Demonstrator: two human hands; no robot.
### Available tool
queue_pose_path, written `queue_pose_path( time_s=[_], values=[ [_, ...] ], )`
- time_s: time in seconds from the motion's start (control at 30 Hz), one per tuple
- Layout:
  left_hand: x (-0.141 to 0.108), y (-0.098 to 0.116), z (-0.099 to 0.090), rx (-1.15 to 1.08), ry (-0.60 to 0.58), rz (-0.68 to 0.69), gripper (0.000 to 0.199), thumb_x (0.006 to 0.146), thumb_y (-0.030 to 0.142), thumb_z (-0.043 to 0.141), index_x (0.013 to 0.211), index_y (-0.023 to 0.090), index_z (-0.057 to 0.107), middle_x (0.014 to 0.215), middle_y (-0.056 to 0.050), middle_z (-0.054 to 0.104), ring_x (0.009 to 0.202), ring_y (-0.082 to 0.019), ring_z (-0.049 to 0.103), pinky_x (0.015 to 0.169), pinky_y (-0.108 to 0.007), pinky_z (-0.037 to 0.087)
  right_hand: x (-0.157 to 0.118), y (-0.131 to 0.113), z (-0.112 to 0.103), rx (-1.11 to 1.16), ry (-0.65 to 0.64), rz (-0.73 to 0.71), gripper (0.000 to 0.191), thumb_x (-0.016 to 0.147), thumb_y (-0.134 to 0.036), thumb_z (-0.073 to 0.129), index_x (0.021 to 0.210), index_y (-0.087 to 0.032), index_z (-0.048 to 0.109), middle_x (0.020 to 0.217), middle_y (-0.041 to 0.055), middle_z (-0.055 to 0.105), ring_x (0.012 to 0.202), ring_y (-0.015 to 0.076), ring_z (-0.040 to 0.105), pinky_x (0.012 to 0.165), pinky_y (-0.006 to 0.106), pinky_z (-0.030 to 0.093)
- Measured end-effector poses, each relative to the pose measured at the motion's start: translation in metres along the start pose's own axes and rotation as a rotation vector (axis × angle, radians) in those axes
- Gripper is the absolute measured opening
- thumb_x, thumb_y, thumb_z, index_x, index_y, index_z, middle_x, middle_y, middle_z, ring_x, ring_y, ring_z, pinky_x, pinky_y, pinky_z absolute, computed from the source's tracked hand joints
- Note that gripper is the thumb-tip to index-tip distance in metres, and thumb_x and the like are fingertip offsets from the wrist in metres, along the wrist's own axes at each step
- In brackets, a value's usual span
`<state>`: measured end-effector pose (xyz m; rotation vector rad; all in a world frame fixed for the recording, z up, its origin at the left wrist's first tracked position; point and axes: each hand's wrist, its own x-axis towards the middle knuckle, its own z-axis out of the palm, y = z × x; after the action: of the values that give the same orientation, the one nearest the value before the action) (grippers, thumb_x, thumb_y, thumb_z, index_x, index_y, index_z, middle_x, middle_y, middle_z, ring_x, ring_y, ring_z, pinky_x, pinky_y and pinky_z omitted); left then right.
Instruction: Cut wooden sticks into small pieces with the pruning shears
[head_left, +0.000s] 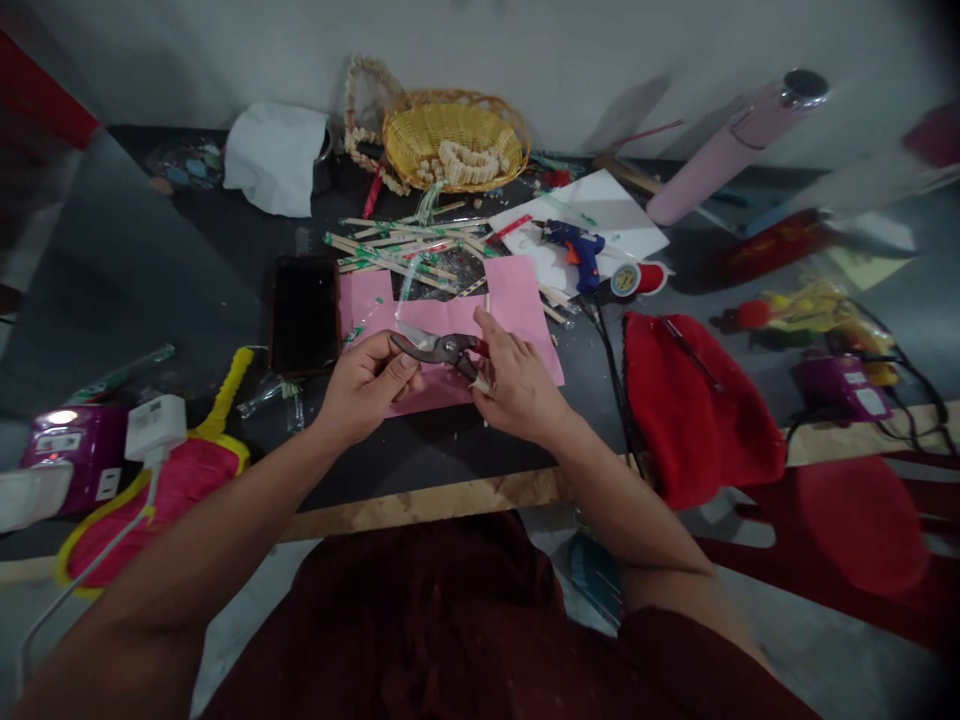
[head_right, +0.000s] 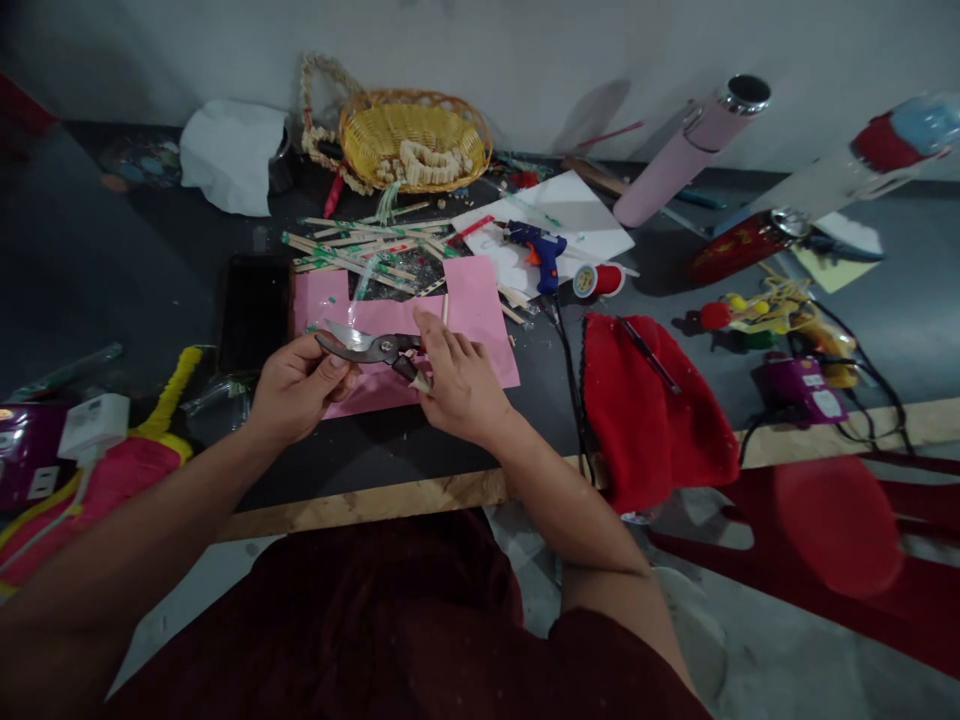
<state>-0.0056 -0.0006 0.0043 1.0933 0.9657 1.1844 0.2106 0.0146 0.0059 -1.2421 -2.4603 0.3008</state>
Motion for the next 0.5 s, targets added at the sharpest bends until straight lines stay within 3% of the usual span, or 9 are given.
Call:
queue_pose_path(
  time_s=[0.07, 0.17, 0.5],
  values=[
    [-0.0004, 0.0003, -0.0001, -0.006, -0.021, -0.009, 0.025, 0.082, 0.040, 0.067, 0.079, 0.016, 0.060, 0.060, 0.000, 0.058, 0.045, -0.006, 0.041, 0.042, -0.019, 0.031, 0.0011, -0.0024, 0.0006, -0.035, -0.033, 0.030, 0.084, 0.077, -0.021, 0.053, 0.150, -0.015, 0.012, 0.139, 0.0179, 0.048, 0.112, 0.0349, 0.049, 0.087, 0.050, 0.044],
    [-0.0015, 0.0013, 0.0004, 0.003, -0.045, -0.016, 0.025, 0.084, 0.040, 0.066, 0.080, 0.016, 0.060, 0.061, 0.000, 0.059, 0.044, -0.006, 0.041, 0.042, -0.019, 0.031, 0.0027, -0.0067, 0.0001, -0.071, -0.067, 0.073, 0.072, 0.080, -0.018, 0.051, 0.148, -0.018, 0.024, 0.126, 0.0156, 0.057, 0.109, 0.0337, 0.049, 0.086, 0.049, 0.044],
    [-0.0046, 0.0029, 0.0025, -0.038, -0.071, -0.067, 0.025, 0.086, 0.038, 0.063, 0.075, 0.016, 0.057, 0.062, 0.000, 0.061, 0.041, -0.004, 0.038, 0.039, -0.018, 0.027, 0.0007, -0.0062, 0.0008, -0.042, -0.102, 0.084, 0.053, 0.086, -0.014, 0.043, 0.139, -0.015, 0.038, 0.119, 0.0156, 0.058, 0.108, 0.0303, 0.050, 0.088, 0.047, 0.046]
  ],
)
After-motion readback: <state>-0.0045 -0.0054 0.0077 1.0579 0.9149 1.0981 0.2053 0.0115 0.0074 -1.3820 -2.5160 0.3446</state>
